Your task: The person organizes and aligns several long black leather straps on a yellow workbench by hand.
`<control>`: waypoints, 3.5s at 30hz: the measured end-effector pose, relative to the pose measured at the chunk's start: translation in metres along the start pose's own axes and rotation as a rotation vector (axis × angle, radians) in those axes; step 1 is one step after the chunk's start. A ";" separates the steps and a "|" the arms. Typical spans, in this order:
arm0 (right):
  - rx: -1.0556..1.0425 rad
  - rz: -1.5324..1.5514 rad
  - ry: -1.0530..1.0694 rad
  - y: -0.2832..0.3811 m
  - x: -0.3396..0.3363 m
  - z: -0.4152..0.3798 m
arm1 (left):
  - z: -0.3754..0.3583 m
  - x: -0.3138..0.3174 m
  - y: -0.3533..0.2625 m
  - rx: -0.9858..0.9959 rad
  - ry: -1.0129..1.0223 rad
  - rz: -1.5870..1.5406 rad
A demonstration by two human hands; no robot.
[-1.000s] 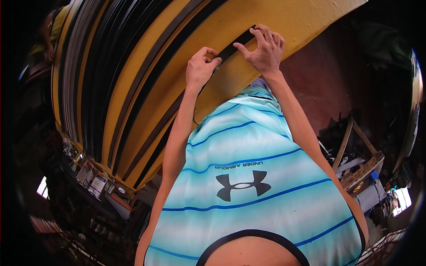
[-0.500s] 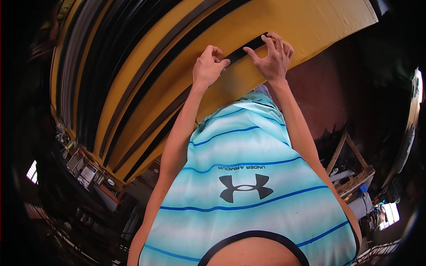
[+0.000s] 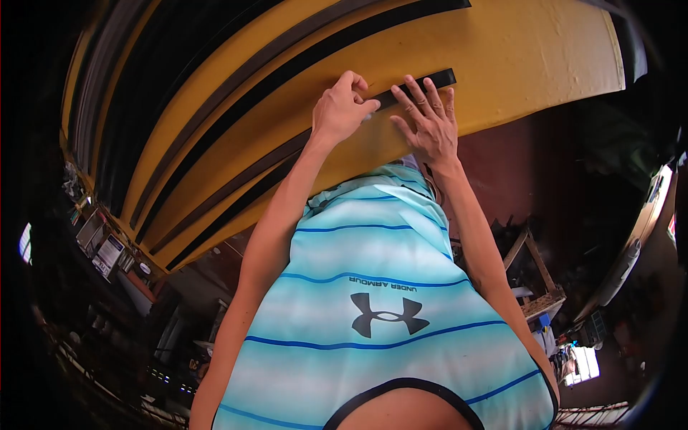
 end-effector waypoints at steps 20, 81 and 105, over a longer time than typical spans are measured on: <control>0.427 0.258 -0.359 -0.102 -0.058 0.007 | 0.000 0.002 -0.001 0.026 -0.052 -0.014; -0.524 0.019 -0.004 -0.021 -0.075 0.053 | -0.041 -0.003 -0.019 0.300 -0.263 0.068; -0.319 -0.091 -0.131 -0.076 -0.082 0.055 | 0.010 0.020 -0.021 0.225 -0.011 0.077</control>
Point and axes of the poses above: each hand's wrist, its own z-axis towards the middle knuckle, its own x-axis out of the palm, y = z × x, the point moved 7 cm from there along z, towards the middle knuckle, and after that the axes turned 6 degrees about x, right-handed, at the moved point
